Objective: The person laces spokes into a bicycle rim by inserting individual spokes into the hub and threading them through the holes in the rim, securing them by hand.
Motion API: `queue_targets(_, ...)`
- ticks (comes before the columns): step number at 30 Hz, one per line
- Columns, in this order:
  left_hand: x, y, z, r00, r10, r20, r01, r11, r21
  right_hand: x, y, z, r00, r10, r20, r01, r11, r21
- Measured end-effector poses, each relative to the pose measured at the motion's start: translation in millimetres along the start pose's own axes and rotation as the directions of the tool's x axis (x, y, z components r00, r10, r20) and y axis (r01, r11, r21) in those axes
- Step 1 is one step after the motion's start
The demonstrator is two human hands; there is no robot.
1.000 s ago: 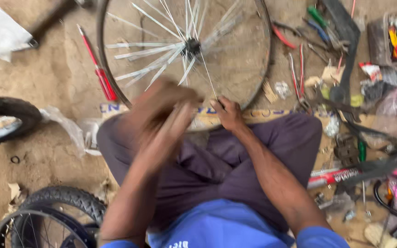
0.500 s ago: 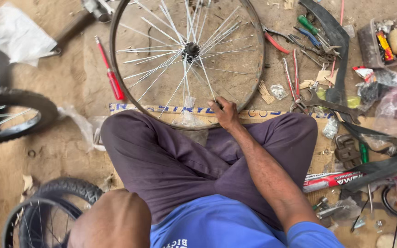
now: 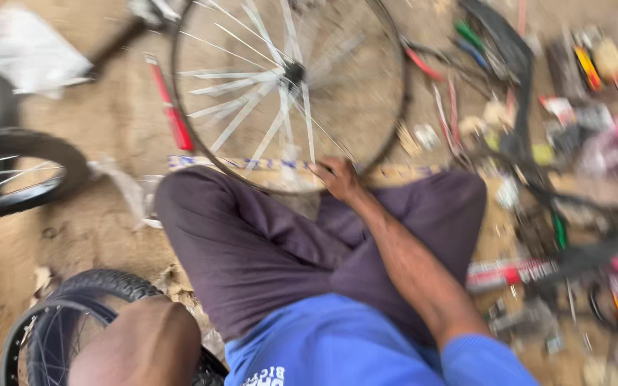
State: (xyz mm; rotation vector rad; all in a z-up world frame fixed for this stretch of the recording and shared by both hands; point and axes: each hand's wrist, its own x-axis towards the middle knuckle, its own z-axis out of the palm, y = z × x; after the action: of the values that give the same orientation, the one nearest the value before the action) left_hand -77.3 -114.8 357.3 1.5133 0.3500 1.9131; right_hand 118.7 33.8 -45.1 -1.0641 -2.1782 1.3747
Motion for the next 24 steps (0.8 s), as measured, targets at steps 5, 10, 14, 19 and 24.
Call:
queue_targets(5,-32.8,-54.7,-10.5,0.999,-0.037,0.007,0.037,0.999,-0.012,5.7,2.7,-0.9,0.997,0.072,0.015,-0.066,0.966,-0.248)
queue_targets(10,-74.7,-125.9,-37.9,0.864,-0.345,-0.368,0.499,0.688,0.527,14.4,-20.9,-10.9,0.997,-0.015,0.071,0.025,0.99,-0.14)
queue_targets(14,-176.2,-284.9,-97.4,0.605,-0.497,-0.621,0.742,0.071,0.666,11.2,-34.3,-9.2,0.988,0.137,0.075,-0.124,0.98,-0.157)
queue_targets(19,-263.9,-365.5,-122.5,0.349,-0.696,-0.627,0.857,-0.033,0.514,-1.5,-26.6,-7.4,0.977,0.187,0.1,-0.13,0.902,-0.412)
queue_targets(24,-292.3,-368.7,-127.9,0.205,-0.899,-0.388,0.817,-0.061,0.573,0.5,-33.6,-60.6,0.829,0.559,0.022,-0.463,0.662,0.59)
